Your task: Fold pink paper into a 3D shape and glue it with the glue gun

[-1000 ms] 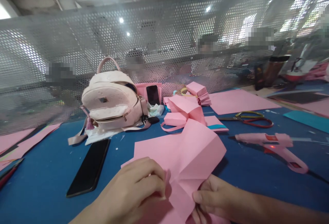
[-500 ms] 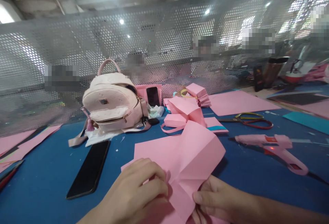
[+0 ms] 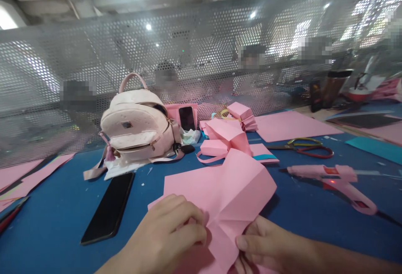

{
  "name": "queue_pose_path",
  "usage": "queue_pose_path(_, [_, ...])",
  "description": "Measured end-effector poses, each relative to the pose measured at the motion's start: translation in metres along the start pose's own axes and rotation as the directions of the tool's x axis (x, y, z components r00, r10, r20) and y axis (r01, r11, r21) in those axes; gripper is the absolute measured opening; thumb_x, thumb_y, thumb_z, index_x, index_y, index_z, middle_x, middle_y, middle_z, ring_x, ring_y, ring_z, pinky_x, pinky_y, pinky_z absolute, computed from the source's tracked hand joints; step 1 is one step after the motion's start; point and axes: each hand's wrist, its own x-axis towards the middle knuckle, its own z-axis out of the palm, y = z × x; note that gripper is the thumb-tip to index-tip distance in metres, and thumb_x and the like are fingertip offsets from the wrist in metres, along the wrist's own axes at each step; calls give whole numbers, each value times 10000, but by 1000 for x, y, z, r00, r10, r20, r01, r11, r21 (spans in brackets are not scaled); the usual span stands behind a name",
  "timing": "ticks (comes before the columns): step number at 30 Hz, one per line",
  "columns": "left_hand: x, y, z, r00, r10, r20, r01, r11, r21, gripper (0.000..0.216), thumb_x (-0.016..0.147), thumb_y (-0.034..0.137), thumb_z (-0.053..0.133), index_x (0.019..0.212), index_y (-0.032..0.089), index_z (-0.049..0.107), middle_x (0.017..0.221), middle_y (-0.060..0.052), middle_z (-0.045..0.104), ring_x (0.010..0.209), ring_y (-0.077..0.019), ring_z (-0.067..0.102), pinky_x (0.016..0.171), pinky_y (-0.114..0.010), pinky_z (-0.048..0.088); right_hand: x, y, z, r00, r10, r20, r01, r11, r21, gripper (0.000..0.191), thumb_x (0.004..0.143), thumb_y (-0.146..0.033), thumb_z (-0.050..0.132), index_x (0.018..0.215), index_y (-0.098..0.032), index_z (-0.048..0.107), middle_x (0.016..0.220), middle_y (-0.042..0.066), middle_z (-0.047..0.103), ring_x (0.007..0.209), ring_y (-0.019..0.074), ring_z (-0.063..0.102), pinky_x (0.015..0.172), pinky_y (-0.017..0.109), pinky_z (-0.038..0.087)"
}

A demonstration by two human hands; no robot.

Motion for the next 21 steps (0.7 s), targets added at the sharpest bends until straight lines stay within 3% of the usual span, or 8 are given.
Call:
queue_pose_path(3, [6, 3, -7, 995, 49, 86, -52, 998, 34, 350, 1083, 212, 326, 889, 194, 617, 878, -21, 686, 745, -137, 559, 685, -274, 395, 0, 2, -2, 1000, 9, -5, -9, 1000, -13, 474, 822, -533, 767, 831, -65, 694, 761, 67, 665, 563, 63, 544, 539, 180, 375])
queue_pose_path(8, [3, 5, -8, 998, 56, 15, -56, 998, 29, 338, 1085, 204, 337, 888, 192, 612, 867, -13, 673, 742, -135, 527, 685, -280, 361, 0, 3, -3, 1000, 9, -23, -10, 1000, -18, 478, 829, -532, 761, 825, -58, 693, 722, 61, 659, 556, 64, 546, 545, 181, 371])
queue_pose_path(14, [-5, 13, 17, 990, 86, -108, -84, 996, 21, 177, 1027, 230, 533, 917, 197, 668, 906, -22, 678, 782, -143, 521, 725, -262, 393, 1, 3, -2, 1000, -10, -10, 10, 1000, -5, 466, 820, -525, 771, 839, -66, 691, 736, 63, 665, 552, 60, 558, 550, 173, 397])
queue_pose_path(21, [-8, 12, 38, 977, 112, -182, -111, 994, 13, 226, 1033, 241, 516, 881, 197, 677, 892, -28, 683, 781, -149, 526, 718, -270, 397, 1, 5, -4, 1000, -24, 15, 24, 999, -26, 454, 854, -516, 742, 856, -64, 696, 692, 40, 639, 575, 70, 566, 549, 172, 388])
